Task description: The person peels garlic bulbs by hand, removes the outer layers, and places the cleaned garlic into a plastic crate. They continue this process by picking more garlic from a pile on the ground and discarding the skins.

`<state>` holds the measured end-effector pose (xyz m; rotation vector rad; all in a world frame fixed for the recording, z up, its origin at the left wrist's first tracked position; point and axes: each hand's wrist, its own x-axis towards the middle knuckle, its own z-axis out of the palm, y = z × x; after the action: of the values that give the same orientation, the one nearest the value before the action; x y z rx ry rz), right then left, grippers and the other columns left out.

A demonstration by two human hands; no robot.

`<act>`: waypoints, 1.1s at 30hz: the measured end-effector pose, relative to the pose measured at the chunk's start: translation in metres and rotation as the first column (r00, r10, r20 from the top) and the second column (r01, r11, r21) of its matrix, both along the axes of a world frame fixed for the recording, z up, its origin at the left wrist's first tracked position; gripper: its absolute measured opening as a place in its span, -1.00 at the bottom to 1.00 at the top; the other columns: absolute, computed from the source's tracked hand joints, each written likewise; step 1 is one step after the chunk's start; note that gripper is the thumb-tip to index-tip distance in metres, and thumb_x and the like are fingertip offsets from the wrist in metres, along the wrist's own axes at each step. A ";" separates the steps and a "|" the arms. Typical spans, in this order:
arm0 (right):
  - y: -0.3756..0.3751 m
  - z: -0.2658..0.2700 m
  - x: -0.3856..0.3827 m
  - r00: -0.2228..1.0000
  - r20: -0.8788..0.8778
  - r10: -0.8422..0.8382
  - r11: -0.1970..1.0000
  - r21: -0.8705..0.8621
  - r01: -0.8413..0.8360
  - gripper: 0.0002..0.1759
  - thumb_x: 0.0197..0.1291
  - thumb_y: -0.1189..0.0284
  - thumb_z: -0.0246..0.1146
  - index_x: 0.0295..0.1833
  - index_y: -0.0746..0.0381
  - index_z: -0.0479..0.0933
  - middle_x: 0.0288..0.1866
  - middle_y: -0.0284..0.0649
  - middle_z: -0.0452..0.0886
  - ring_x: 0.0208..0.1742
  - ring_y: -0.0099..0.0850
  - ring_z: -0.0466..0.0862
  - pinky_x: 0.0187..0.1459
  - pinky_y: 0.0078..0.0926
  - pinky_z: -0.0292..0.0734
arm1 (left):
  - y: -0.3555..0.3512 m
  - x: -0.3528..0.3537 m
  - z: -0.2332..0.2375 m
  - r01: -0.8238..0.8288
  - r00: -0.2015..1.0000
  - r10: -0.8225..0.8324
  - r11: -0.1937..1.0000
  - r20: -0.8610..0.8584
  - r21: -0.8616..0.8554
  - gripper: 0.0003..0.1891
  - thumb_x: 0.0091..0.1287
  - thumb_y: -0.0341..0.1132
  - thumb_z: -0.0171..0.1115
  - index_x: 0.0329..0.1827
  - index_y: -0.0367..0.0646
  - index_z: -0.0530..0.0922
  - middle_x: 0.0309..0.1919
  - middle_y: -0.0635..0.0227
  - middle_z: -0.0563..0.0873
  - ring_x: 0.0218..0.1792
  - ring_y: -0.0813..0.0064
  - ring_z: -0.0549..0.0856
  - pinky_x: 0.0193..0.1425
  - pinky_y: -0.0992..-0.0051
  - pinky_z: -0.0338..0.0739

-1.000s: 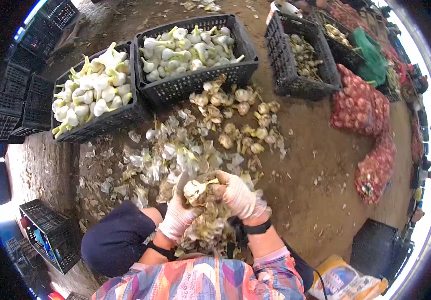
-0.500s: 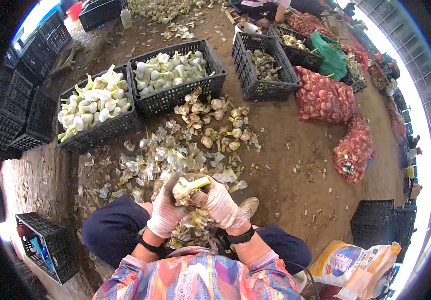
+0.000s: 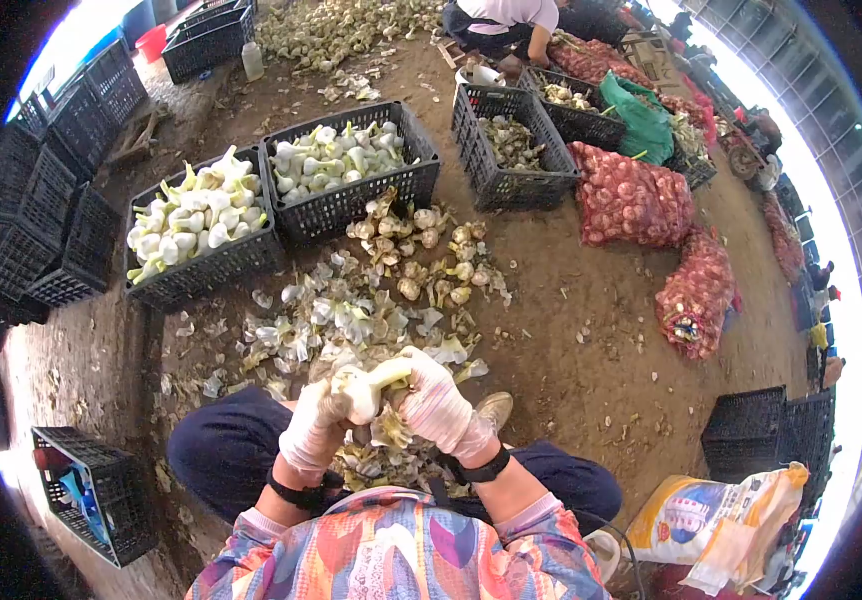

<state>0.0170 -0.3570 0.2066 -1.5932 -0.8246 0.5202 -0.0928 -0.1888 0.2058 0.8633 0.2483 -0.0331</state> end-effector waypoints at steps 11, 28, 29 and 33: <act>0.001 0.020 -0.032 0.922 -0.282 -0.266 0.957 0.037 0.288 -0.77 0.29 0.61 0.22 0.05 0.34 0.51 -0.12 -0.30 0.61 -0.10 -0.54 0.61 -0.06 -0.61 0.54 | -0.017 0.001 -0.003 -0.087 0.995 0.095 0.974 -0.030 0.211 -0.31 0.20 -0.37 0.43 0.40 -0.26 0.33 0.06 0.26 0.63 0.03 0.43 0.65 0.11 0.48 0.58; -0.019 -0.007 -0.032 0.666 -0.742 0.077 0.922 0.307 0.235 -0.33 0.33 0.46 0.25 0.50 0.30 0.21 0.29 -0.21 0.49 0.24 -0.48 0.52 0.24 -0.52 0.41 | -0.023 0.003 -0.008 -0.251 0.961 0.108 0.723 0.254 0.644 -0.35 0.17 -0.26 0.50 0.32 -0.21 0.45 0.11 0.21 0.62 0.17 0.33 0.60 0.25 0.39 0.48; -0.018 -0.002 -0.031 0.667 -0.742 0.074 0.920 0.308 0.241 -0.33 0.33 0.46 0.25 0.50 0.30 0.21 0.29 -0.21 0.49 0.24 -0.48 0.52 0.24 -0.52 0.41 | -0.019 0.004 -0.007 -0.246 0.962 0.101 0.724 0.254 0.645 -0.35 0.17 -0.26 0.50 0.32 -0.21 0.45 0.11 0.21 0.62 0.17 0.33 0.60 0.25 0.39 0.48; -0.018 0.012 -0.033 0.799 -0.598 -0.067 0.960 0.179 0.214 -0.45 0.31 0.50 0.22 0.40 0.31 0.34 0.23 -0.25 0.52 0.19 -0.49 0.54 0.20 -0.55 0.43 | -0.014 0.003 0.008 -0.218 0.973 0.060 0.549 0.222 0.807 -0.55 0.13 -0.39 0.41 0.14 -0.19 0.63 0.04 0.12 0.67 -0.01 0.30 0.69 0.00 0.41 0.56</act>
<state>-0.0156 -0.3755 0.2189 -1.1537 -0.2736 0.7278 -0.0899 -0.2029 0.2137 1.8027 0.1614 0.3445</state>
